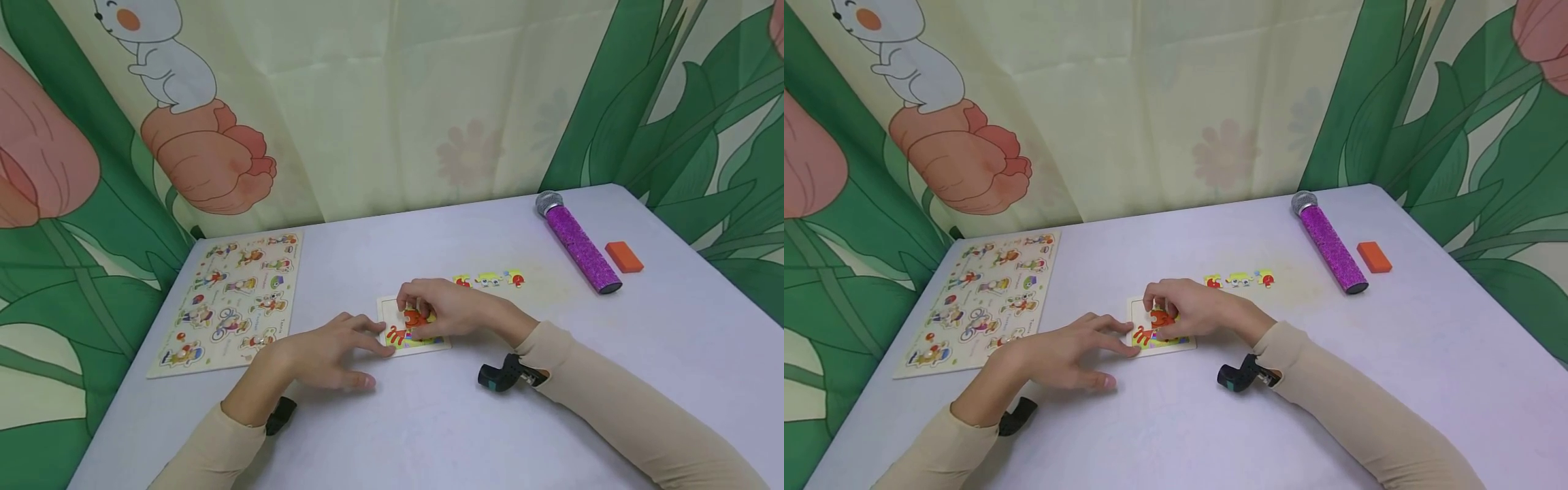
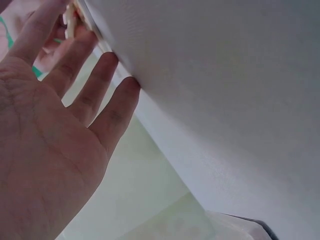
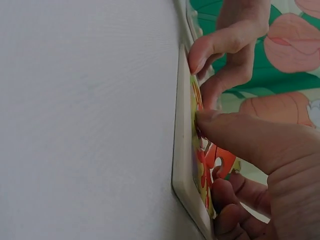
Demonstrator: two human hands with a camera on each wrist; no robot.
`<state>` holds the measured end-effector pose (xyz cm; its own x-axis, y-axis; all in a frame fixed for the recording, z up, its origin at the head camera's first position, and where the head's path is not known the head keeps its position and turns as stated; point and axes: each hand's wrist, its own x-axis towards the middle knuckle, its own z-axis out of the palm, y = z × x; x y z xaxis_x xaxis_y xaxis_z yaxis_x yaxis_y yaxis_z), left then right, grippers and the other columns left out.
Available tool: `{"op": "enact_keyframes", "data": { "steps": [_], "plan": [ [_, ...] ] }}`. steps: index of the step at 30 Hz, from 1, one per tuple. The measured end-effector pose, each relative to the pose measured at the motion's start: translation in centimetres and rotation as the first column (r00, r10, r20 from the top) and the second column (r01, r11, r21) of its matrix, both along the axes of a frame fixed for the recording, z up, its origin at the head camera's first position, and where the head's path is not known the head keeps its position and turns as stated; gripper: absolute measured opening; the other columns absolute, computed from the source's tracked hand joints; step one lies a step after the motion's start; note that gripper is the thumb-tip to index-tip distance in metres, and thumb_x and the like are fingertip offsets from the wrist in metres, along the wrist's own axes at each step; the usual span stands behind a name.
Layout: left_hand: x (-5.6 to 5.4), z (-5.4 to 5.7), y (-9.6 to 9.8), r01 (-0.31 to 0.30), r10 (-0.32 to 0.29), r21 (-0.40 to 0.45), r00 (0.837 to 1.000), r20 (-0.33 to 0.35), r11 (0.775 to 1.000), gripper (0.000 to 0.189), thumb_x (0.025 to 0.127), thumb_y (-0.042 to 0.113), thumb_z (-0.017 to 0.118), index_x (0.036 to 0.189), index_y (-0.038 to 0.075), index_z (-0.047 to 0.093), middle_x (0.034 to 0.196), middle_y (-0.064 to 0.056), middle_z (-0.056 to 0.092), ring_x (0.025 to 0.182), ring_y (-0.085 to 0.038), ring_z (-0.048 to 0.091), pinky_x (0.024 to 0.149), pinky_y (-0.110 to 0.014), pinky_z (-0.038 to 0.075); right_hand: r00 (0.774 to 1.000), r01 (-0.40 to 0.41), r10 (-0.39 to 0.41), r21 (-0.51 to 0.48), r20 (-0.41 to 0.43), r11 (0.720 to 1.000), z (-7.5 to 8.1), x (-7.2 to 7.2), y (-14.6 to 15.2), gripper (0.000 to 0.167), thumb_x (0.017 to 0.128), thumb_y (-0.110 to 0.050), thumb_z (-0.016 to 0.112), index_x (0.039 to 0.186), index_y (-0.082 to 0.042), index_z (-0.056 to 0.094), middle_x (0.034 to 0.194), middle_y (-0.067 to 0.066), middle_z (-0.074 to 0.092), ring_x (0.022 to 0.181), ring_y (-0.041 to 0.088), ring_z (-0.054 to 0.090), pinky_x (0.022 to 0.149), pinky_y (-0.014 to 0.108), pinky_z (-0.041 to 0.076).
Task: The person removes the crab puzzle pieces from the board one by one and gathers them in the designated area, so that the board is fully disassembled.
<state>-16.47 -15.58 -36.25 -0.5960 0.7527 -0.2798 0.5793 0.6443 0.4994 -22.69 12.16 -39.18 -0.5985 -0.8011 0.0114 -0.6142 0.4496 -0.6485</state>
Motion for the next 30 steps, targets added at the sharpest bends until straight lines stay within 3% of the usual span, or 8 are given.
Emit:
{"op": "enact_keyframes", "data": {
  "steps": [8,18,22,30],
  "plan": [
    [0.0,0.0,0.0,-0.003,0.003,0.009,1.000,-0.002,1.000,0.049,0.092,0.043,0.075,0.138,0.030,0.066,0.159,-0.001,0.042,0.140,-0.024,0.036,0.114,-0.053,0.036,0.998,0.021,-0.021,-0.002,-0.059,1.000,0.1,0.2,0.1,0.034,0.091,-0.022,0.078,0.122,-0.016,0.066,0.098,-0.005,0.062,0.082,0.015,0.061,0.077,0.029,0.052],
    [-0.1,-0.3,-0.1,-0.003,0.003,-0.007,1.000,-0.003,1.000,0.051,0.092,0.048,0.074,0.140,0.033,0.065,0.160,0.001,0.041,0.139,-0.023,0.037,0.113,-0.054,0.037,0.999,0.007,-0.001,-0.113,0.053,0.994,-0.1,-0.2,1.3,0.038,0.092,-0.029,0.080,0.127,-0.019,0.069,0.107,-0.011,0.068,0.086,0.012,0.063,0.080,0.030,0.054],
    [-0.1,-0.3,-0.2,-0.001,0.001,-0.012,1.000,-0.008,1.000,0.052,0.092,0.049,0.074,0.140,0.033,0.065,0.160,0.002,0.041,0.139,-0.023,0.037,0.113,-0.054,0.037,0.998,-0.014,0.023,-0.151,0.055,0.988,0.0,-0.3,1.8,0.037,0.092,-0.031,0.079,0.126,-0.018,0.070,0.114,-0.011,0.070,0.090,0.013,0.065,0.083,0.034,0.056],
    [0.0,-0.2,0.0,-0.009,0.009,-0.017,1.000,-0.004,1.000,0.051,0.091,0.047,0.075,0.139,0.033,0.065,0.160,0.001,0.041,0.140,-0.023,0.036,0.114,-0.053,0.036,0.999,0.021,-0.017,-0.108,0.034,0.994,0.9,-0.1,3.7,0.038,0.092,-0.027,0.080,0.127,-0.017,0.070,0.116,-0.008,0.069,0.089,0.014,0.064,0.082,0.034,0.057]
  ]
}}
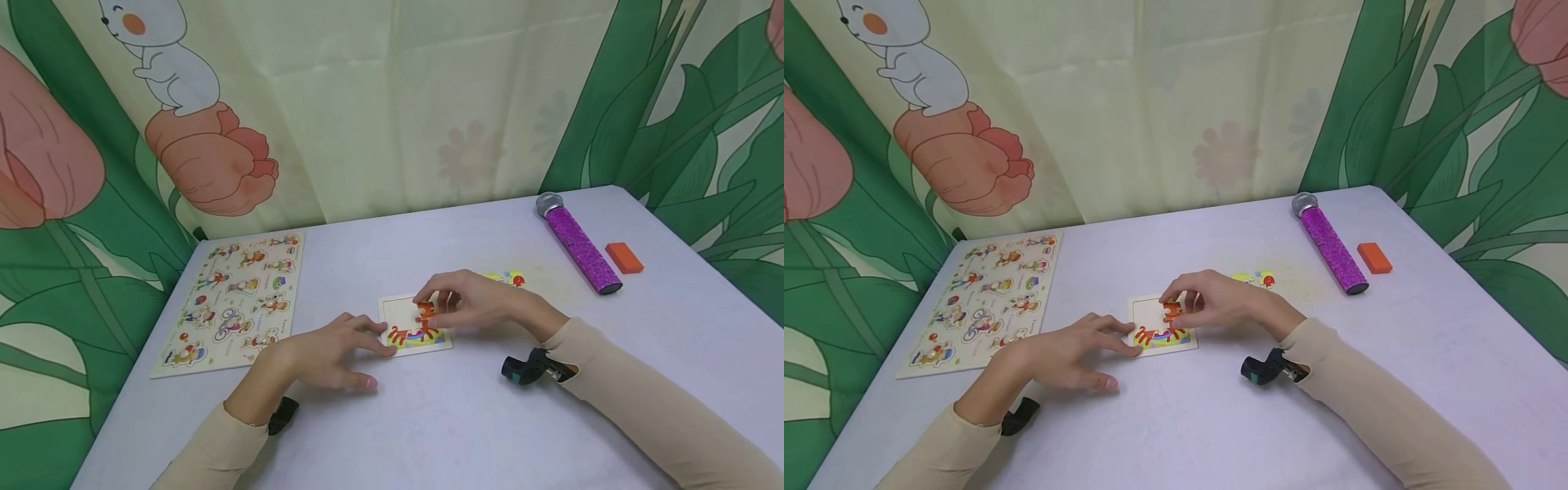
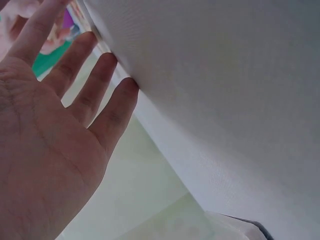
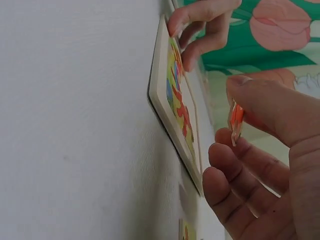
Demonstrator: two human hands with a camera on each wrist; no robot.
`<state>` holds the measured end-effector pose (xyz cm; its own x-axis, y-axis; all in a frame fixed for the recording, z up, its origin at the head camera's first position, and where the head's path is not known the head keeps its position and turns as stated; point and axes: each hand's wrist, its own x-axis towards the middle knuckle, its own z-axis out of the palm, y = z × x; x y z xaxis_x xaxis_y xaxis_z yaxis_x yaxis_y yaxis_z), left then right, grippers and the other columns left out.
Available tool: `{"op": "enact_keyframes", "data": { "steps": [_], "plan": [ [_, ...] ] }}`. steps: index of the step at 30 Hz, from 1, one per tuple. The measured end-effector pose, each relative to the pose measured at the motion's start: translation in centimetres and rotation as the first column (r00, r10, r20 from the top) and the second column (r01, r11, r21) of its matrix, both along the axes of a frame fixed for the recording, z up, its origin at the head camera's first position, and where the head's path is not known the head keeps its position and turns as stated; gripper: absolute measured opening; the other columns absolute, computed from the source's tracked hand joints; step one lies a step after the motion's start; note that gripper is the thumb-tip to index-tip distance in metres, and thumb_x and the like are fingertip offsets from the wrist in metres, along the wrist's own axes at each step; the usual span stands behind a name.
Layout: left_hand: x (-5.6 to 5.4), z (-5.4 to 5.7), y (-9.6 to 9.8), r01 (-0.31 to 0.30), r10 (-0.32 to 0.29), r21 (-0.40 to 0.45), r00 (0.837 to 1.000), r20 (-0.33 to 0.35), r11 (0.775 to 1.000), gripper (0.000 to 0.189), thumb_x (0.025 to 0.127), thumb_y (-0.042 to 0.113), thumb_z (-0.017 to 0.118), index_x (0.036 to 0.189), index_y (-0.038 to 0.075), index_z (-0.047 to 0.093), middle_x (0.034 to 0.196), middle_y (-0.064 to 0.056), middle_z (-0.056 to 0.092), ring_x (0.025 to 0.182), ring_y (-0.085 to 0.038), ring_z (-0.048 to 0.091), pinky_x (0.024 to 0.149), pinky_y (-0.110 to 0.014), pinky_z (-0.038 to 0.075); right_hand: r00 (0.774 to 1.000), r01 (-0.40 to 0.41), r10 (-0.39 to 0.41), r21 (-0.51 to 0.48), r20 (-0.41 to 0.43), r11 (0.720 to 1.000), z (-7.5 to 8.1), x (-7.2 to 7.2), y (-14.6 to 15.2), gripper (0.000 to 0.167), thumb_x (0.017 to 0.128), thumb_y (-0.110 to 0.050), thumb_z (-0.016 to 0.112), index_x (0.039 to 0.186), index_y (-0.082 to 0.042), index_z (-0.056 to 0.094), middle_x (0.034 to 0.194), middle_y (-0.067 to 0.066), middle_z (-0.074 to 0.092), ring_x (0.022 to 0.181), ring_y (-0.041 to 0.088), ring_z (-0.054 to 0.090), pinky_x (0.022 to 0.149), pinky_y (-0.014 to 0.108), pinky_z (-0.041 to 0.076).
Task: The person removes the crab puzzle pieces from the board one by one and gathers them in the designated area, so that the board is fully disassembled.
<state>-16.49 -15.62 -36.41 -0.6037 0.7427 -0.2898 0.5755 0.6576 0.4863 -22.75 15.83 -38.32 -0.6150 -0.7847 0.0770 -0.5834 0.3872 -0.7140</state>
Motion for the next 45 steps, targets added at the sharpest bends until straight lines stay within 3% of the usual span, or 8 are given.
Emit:
{"op": "enact_keyframes", "data": {
  "steps": [17,26,45],
  "plan": [
    [0.2,0.0,0.0,-0.006,0.005,-0.010,1.000,-0.009,1.000,0.052,0.091,0.045,0.076,0.140,0.032,0.065,0.160,0.001,0.042,0.140,-0.023,0.036,0.114,-0.052,0.036,0.996,0.084,-0.083,0.038,-0.026,0.996,0.5,0.6,5.3,0.039,0.094,-0.030,0.077,0.128,-0.014,0.069,0.117,-0.004,0.069,0.088,0.013,0.065,0.082,0.033,0.057],
    [0.1,0.3,0.0,-0.006,0.006,-0.014,1.000,-0.012,1.000,0.053,0.090,0.046,0.076,0.140,0.032,0.065,0.160,0.000,0.041,0.141,-0.024,0.035,0.115,-0.053,0.035,0.988,0.153,-0.149,0.093,-0.041,0.984,0.3,0.8,7.6,0.038,0.092,-0.031,0.080,0.126,-0.018,0.070,0.113,-0.009,0.068,0.086,0.011,0.066,0.082,0.030,0.056],
    [0.2,-0.1,0.1,-0.003,0.003,-0.009,1.000,-0.020,1.000,0.054,0.090,0.047,0.076,0.141,0.033,0.064,0.161,0.001,0.041,0.141,-0.023,0.036,0.115,-0.051,0.035,0.966,0.257,-0.258,0.127,-0.013,0.958,-0.2,0.9,10.3,0.039,0.091,-0.030,0.080,0.127,-0.018,0.071,0.105,-0.007,0.067,0.084,0.018,0.059,0.073,0.026,0.050]
  ]
}}
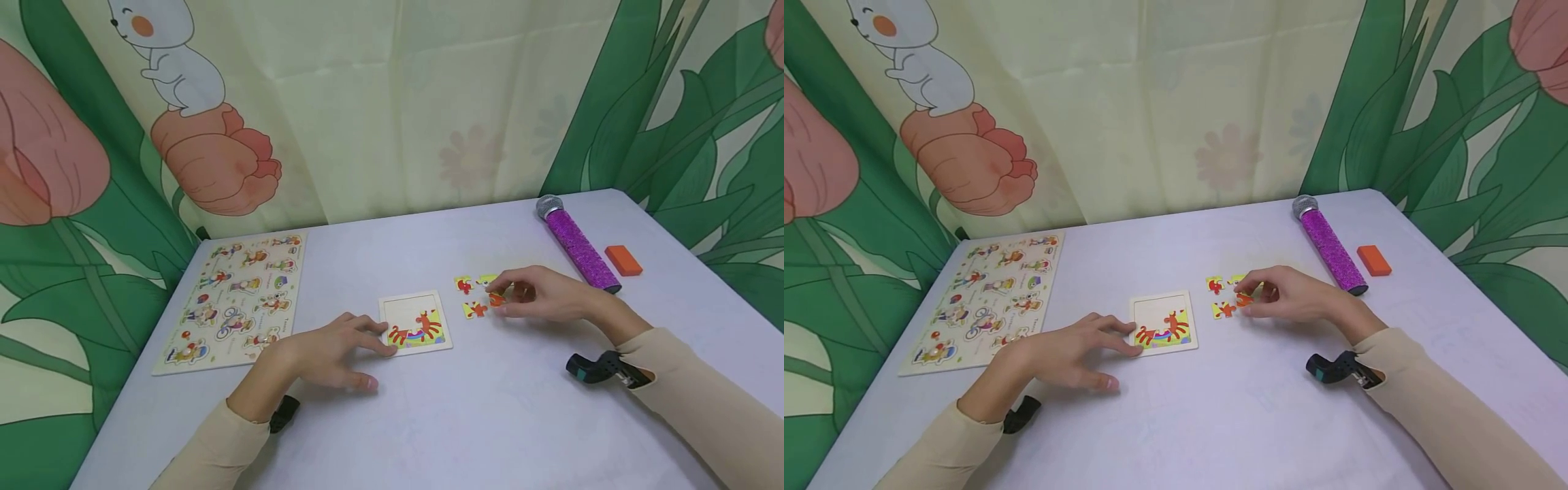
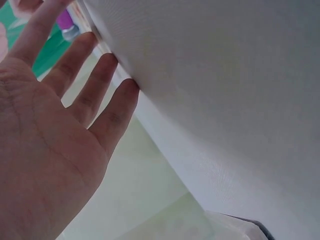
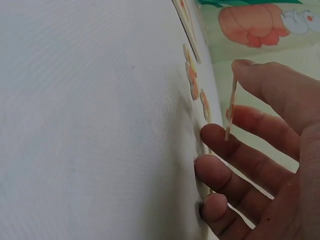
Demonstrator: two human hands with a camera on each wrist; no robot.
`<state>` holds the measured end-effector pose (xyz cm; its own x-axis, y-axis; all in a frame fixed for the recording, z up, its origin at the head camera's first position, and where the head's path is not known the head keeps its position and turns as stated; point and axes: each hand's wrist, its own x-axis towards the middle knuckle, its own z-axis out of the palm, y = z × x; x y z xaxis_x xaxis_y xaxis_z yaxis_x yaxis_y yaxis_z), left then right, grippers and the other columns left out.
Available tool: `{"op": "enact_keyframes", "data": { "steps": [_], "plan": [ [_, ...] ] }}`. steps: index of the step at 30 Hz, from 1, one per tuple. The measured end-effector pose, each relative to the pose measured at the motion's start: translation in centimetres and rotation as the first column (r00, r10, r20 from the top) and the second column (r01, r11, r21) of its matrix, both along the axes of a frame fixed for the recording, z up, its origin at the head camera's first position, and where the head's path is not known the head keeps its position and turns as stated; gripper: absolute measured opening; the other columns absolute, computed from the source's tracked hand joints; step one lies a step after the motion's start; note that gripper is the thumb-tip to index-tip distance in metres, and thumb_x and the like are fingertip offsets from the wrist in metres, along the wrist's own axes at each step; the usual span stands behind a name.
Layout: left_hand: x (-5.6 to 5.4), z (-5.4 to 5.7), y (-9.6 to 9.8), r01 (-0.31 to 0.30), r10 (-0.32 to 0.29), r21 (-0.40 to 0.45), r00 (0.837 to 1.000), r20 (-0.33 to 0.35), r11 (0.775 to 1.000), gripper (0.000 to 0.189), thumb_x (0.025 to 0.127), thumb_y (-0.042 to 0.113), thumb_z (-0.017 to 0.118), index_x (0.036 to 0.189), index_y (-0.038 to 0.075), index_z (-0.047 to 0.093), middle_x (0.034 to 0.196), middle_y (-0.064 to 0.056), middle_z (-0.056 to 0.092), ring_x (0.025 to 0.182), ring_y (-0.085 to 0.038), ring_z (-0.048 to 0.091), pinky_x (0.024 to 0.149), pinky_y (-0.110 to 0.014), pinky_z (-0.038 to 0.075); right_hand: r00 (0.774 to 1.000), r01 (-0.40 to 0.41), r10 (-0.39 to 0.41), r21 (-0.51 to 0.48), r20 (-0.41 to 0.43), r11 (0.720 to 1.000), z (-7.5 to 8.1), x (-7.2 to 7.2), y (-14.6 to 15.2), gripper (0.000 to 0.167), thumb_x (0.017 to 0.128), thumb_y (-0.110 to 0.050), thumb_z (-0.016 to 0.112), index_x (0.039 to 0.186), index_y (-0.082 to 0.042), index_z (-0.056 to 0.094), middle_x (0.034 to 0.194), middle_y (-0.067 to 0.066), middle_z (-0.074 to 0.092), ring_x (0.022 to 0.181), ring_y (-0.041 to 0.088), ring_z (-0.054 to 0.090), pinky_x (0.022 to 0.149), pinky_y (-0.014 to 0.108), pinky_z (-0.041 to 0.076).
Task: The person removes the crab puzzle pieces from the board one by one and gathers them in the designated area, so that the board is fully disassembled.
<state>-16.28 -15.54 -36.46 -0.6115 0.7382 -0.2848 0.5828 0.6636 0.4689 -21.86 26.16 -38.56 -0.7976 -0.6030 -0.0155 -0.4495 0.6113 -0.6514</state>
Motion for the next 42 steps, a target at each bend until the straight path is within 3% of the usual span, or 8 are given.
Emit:
{"op": "enact_keyframes", "data": {
  "steps": [11,21,28,42],
  "plan": [
    [0.0,0.0,-0.1,-0.009,0.009,0.001,1.000,0.010,1.000,0.054,0.090,0.048,0.075,0.140,0.034,0.064,0.161,0.003,0.040,0.140,-0.021,0.035,0.115,-0.050,0.036,0.998,-0.008,0.007,-0.026,-0.060,1.000,-0.6,-0.3,0.5,0.031,0.089,-0.027,0.082,0.118,-0.019,0.073,0.105,-0.005,0.063,0.081,0.016,0.059,0.069,0.024,0.050],
    [-0.1,0.2,0.0,0.002,-0.002,-0.003,1.000,0.013,1.000,0.053,0.090,0.046,0.076,0.140,0.032,0.064,0.162,0.000,0.040,0.141,-0.023,0.035,0.116,-0.051,0.034,0.997,-0.027,0.024,-0.045,-0.071,0.999,-0.8,0.0,0.4,0.035,0.086,-0.025,0.086,0.118,-0.021,0.073,0.101,-0.002,0.062,0.078,0.018,0.057,0.065,0.023,0.047],
    [0.0,0.3,0.1,-0.018,0.019,-0.012,1.000,0.025,1.000,0.054,0.090,0.045,0.076,0.141,0.032,0.064,0.162,0.002,0.039,0.143,-0.023,0.034,0.116,-0.051,0.034,0.994,-0.046,0.044,-0.024,-0.103,0.999,-1.0,-0.4,0.6,0.029,0.089,-0.016,0.082,0.116,-0.023,0.074,0.101,-0.005,0.063,0.077,0.013,0.056,0.065,0.023,0.048],
    [-0.1,0.1,0.0,-0.018,0.018,-0.007,1.000,0.025,1.000,0.053,0.090,0.048,0.076,0.140,0.033,0.065,0.162,0.002,0.040,0.142,-0.023,0.035,0.115,-0.051,0.035,0.998,-0.058,0.058,0.017,-0.023,0.998,0.1,-0.6,0.9,0.031,0.091,-0.011,0.079,0.120,-0.019,0.072,0.112,-0.005,0.068,0.088,0.014,0.059,0.077,0.024,0.053]
  ]
}}
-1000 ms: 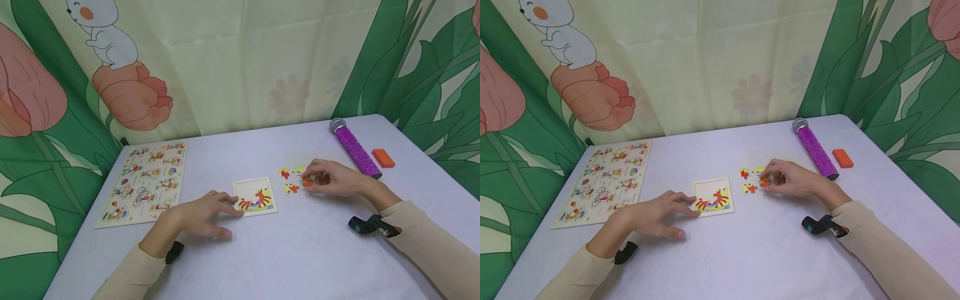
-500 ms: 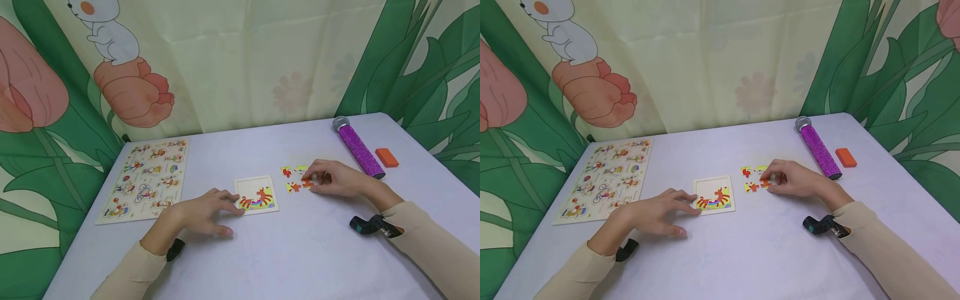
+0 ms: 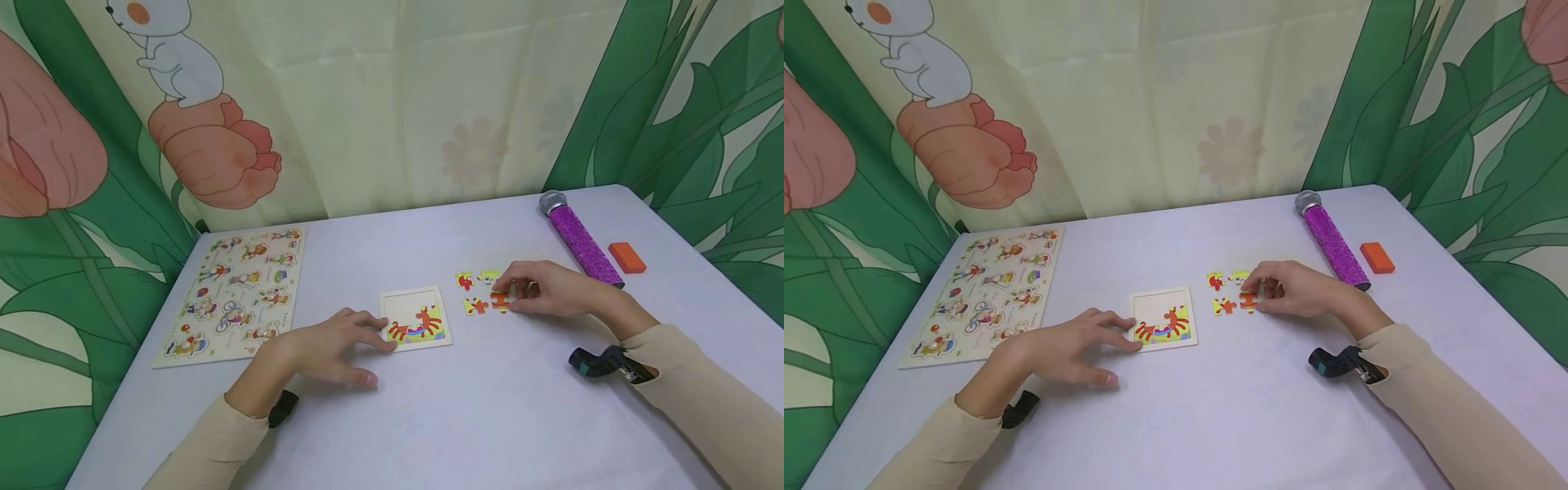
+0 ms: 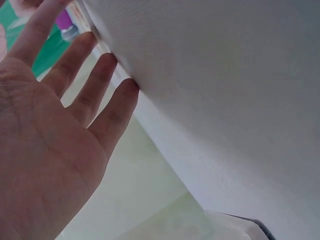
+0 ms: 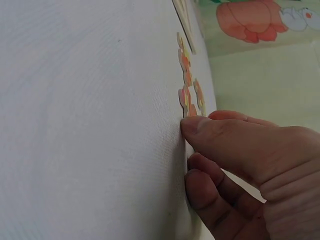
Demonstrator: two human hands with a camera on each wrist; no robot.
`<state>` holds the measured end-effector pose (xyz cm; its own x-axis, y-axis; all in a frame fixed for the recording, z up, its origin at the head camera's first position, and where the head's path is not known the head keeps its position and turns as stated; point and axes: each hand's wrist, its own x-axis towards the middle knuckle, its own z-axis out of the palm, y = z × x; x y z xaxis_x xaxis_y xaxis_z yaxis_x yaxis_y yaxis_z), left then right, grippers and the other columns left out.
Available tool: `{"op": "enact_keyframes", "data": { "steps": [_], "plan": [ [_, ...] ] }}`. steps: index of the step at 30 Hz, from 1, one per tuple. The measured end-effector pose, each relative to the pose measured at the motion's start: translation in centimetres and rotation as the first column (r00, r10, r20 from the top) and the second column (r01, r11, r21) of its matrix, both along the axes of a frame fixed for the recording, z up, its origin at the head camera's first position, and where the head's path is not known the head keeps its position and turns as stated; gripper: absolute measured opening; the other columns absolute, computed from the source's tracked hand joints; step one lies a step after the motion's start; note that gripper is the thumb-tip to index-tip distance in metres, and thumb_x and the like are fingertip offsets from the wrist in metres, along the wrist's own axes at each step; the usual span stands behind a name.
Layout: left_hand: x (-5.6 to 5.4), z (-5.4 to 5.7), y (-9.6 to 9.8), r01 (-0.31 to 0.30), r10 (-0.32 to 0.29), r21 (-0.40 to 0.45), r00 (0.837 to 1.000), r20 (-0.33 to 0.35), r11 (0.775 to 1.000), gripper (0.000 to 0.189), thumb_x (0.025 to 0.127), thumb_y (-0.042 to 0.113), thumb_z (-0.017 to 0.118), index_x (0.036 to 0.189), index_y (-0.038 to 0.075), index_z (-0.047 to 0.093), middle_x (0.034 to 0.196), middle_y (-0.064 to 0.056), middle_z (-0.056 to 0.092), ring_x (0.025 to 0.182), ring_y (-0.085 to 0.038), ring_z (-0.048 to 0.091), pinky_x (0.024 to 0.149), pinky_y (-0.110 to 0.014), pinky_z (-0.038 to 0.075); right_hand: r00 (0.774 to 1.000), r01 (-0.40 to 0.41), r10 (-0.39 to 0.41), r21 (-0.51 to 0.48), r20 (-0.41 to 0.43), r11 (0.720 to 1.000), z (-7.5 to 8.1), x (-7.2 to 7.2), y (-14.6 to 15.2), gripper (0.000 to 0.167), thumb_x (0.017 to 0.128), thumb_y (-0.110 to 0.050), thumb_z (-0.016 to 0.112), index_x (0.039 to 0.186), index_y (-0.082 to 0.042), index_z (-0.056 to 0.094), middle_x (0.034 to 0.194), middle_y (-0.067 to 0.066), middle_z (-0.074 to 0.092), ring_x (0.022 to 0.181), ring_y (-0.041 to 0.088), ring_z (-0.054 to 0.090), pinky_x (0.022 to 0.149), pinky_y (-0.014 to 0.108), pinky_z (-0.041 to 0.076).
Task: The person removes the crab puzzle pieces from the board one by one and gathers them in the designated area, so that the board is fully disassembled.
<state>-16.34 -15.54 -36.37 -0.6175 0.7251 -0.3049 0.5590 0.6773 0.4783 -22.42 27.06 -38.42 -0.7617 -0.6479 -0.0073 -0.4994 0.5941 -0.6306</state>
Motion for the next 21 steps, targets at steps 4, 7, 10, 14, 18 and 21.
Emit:
{"op": "enact_keyframes", "data": {
  "steps": [4,7,10,14,18,21],
  "plan": [
    [0.1,0.0,-0.1,0.004,-0.004,0.011,1.000,0.003,1.000,0.054,0.090,0.048,0.076,0.140,0.033,0.065,0.161,0.002,0.040,0.142,-0.022,0.035,0.115,-0.051,0.036,1.000,0.001,-0.001,0.020,-0.006,1.000,0.2,0.1,-0.1,0.031,0.092,-0.010,0.078,0.120,-0.020,0.072,0.114,-0.006,0.068,0.090,0.013,0.059,0.079,0.024,0.054],
    [0.1,0.1,-0.1,0.003,-0.003,0.012,1.000,0.004,1.000,0.054,0.090,0.048,0.076,0.140,0.032,0.065,0.162,0.002,0.040,0.142,-0.023,0.035,0.115,-0.051,0.036,1.000,-0.012,0.012,0.019,-0.028,1.000,0.3,0.2,-0.3,0.033,0.092,-0.009,0.078,0.122,-0.020,0.071,0.116,-0.005,0.068,0.090,0.012,0.060,0.081,0.026,0.055],
    [0.2,0.2,0.0,0.005,-0.005,0.004,1.000,0.001,1.000,0.054,0.090,0.048,0.076,0.140,0.032,0.065,0.162,0.001,0.040,0.141,-0.022,0.036,0.114,-0.051,0.036,0.999,-0.022,0.023,0.008,-0.044,1.000,0.4,0.1,-0.8,0.035,0.091,-0.007,0.077,0.123,-0.019,0.070,0.118,-0.003,0.067,0.090,0.012,0.062,0.082,0.027,0.056],
    [0.1,0.2,-0.1,0.010,-0.010,0.000,1.000,-0.007,1.000,0.054,0.090,0.048,0.075,0.140,0.032,0.065,0.161,0.001,0.040,0.140,-0.022,0.036,0.115,-0.051,0.036,0.999,-0.026,0.025,-0.005,-0.042,1.000,0.5,-0.1,-1.7,0.035,0.090,-0.009,0.078,0.123,-0.019,0.070,0.119,-0.003,0.068,0.090,0.012,0.064,0.083,0.029,0.057],
    [0.1,0.1,-0.1,0.011,-0.011,0.012,1.000,-0.007,1.000,0.053,0.090,0.047,0.076,0.140,0.031,0.065,0.161,0.001,0.041,0.141,-0.022,0.036,0.115,-0.051,0.035,0.998,-0.050,0.049,-0.016,-0.026,0.999,0.4,-0.5,-2.6,0.034,0.091,-0.013,0.078,0.124,-0.019,0.070,0.118,-0.002,0.068,0.090,0.013,0.064,0.082,0.029,0.057],
    [0.0,0.1,-0.1,0.010,-0.010,0.020,1.000,-0.008,1.000,0.051,0.091,0.046,0.075,0.140,0.032,0.065,0.161,0.001,0.041,0.141,-0.023,0.037,0.115,-0.051,0.036,0.997,-0.077,0.077,-0.033,-0.015,0.996,0.2,-0.7,-3.3,0.034,0.092,-0.013,0.077,0.125,-0.018,0.069,0.118,-0.001,0.068,0.091,0.013,0.064,0.082,0.029,0.057]
  ]
}}
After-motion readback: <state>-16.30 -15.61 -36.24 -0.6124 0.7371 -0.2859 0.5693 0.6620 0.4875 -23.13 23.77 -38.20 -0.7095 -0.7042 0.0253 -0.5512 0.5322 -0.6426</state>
